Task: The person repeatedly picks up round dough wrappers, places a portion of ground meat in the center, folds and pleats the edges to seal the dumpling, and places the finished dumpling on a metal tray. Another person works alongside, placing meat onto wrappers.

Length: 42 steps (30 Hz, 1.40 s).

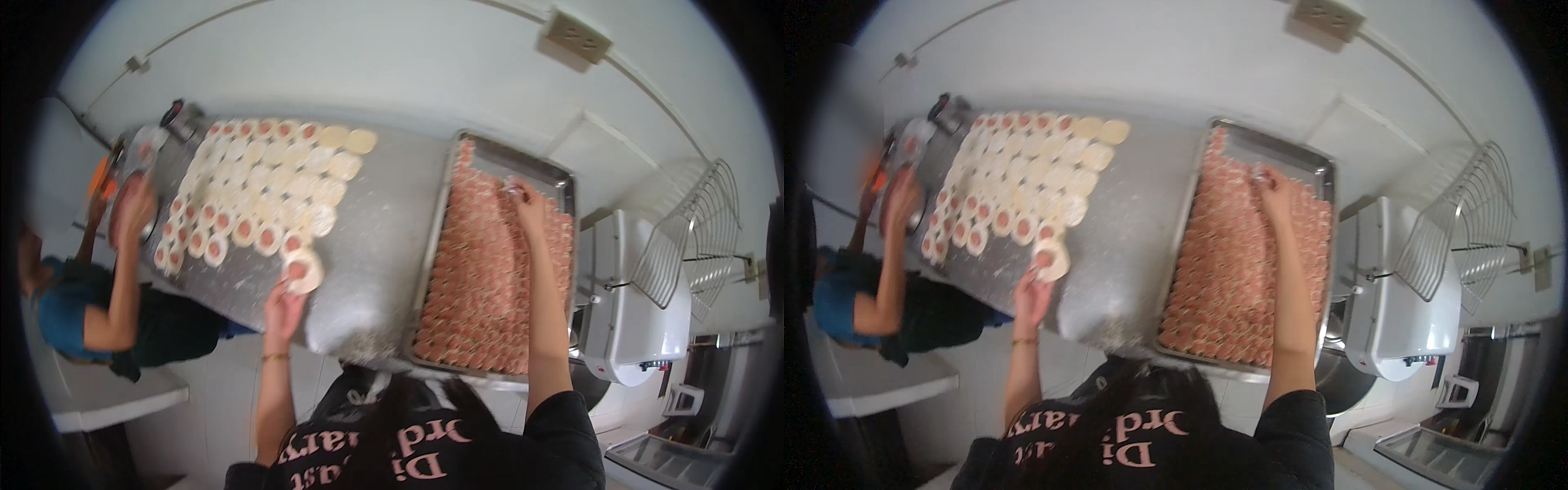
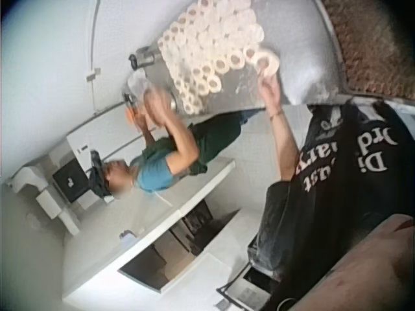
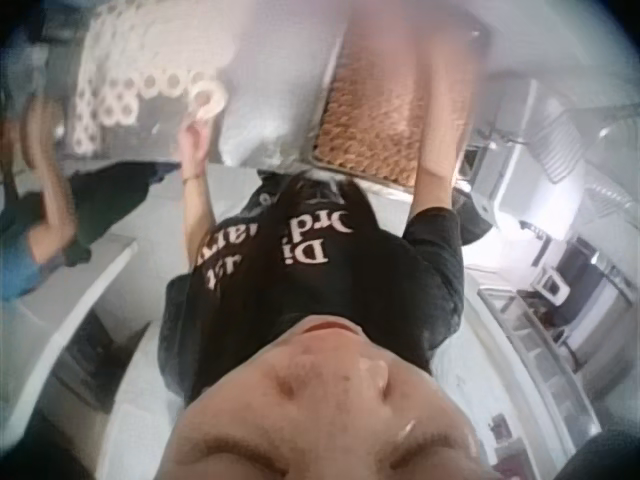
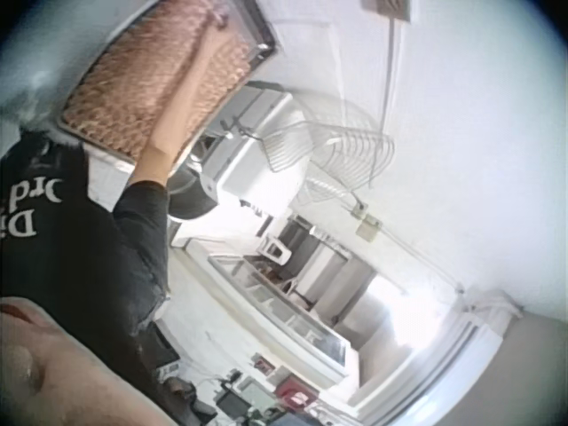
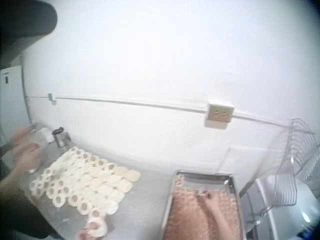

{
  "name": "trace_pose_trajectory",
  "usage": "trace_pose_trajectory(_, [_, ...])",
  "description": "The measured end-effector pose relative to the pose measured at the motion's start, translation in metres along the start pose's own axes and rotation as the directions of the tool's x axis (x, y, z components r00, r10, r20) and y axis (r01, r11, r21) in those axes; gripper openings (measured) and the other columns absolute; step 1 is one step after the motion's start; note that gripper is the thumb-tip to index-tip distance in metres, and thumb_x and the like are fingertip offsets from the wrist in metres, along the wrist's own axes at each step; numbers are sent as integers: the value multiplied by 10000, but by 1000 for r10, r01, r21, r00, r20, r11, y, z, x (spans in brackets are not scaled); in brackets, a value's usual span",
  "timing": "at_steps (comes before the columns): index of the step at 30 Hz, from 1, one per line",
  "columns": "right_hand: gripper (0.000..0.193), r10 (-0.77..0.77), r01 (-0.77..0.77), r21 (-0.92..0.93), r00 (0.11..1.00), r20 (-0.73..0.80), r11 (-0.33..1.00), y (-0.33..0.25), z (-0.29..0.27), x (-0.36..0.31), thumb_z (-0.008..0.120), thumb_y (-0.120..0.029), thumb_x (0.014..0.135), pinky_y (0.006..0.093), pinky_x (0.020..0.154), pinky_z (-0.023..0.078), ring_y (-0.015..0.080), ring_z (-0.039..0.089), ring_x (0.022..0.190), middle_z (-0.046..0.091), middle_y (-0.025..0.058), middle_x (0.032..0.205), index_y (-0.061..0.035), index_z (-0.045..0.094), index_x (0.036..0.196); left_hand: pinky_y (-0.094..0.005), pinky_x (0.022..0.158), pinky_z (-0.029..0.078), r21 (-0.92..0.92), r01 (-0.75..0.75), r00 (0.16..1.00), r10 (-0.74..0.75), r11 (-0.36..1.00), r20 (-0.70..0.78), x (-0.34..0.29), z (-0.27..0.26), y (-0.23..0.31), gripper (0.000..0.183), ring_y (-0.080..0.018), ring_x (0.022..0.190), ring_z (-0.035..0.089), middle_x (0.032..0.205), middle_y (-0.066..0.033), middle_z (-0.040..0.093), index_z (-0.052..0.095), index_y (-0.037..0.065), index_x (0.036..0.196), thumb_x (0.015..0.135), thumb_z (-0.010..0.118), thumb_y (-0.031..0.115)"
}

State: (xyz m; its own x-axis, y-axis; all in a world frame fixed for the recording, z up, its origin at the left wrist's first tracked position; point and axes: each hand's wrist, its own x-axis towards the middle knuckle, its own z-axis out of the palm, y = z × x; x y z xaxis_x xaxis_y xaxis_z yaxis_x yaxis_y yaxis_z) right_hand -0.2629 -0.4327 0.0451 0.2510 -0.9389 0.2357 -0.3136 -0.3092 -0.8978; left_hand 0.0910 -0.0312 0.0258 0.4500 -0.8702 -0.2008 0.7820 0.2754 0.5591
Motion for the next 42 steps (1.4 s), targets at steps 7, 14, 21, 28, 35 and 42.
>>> trace_pose_trajectory(7, [293, 191, -717, 445, 617, 763, 536, -127, 181, -201, 546, -172, 929, 306, 837, 503, 174, 609, 961, 613, 55, 1086, 0, 558, 1166, -358, 965, 453, 20, 203, 979, -203, 979, -9, -2, 29, -20, 338, -220, 1140, 534, 1247, -117, 516, 421, 37, 1248, 933, 441, 160])
trace_pose_trajectory(14, [235, 463, -646, 366, 749, 475, 670, -116, 236, -275, 579, -138, 897, 294, 719, 515, 148, 622, 804, 646, 85, 914, 36, 609, 1052, -280, 870, 485, 520, 211, 976, -204, 828, -71, -21, -11, -25, 292, -146, 1028, 575, 1137, -68, 567, 501, 25, 1199, 938, 395, 99])
trace_pose_trajectory(21, [267, 550, -648, 368, 761, 344, 666, -92, 248, -301, 551, 3, 843, 261, 744, 520, 153, 633, 824, 652, 107, 945, 71, 594, 1098, -258, 756, 510, 894, 4, 998, -59, 449, 25, -9, -54, -44, 289, -135, 865, 617, 972, -70, 643, 589, -27, 1139, 905, 424, 7])
trace_pose_trajectory(28, [253, 409, -446, 215, 891, 198, 869, -98, 256, -311, 558, 62, 815, 260, 765, 516, 140, 631, 830, 653, 97, 947, 43, 614, 1061, -230, 668, 500, 822, 125, 981, -194, 556, -18, -4, -40, -44, 259, -104, 796, 600, 914, -41, 630, 601, -17, 1110, 854, 568, 15])
trace_pose_trajectory(35, [182, 455, -504, 616, 854, 251, 606, -122, 239, -305, 627, 19, 801, 265, 789, 491, 141, 629, 851, 666, 67, 903, 24, 634, 983, -224, 681, 487, 637, 219, 970, -238, 739, -57, -12, -24, -34, 106, -91, 749, 578, 860, -17, 598, 575, 18, 962, 863, 600, 45])
trace_pose_trajectory(42, [234, 436, -526, 456, 850, 295, 717, -125, 230, -307, 650, 26, 780, 267, 748, 492, 142, 630, 842, 670, 59, 882, 22, 637, 1013, -247, 764, 509, 558, 122, 977, -198, 821, 77, -26, -9, -23, 119, -108, 848, 587, 962, -36, 592, 547, 18, 964, 856, 598, 16])
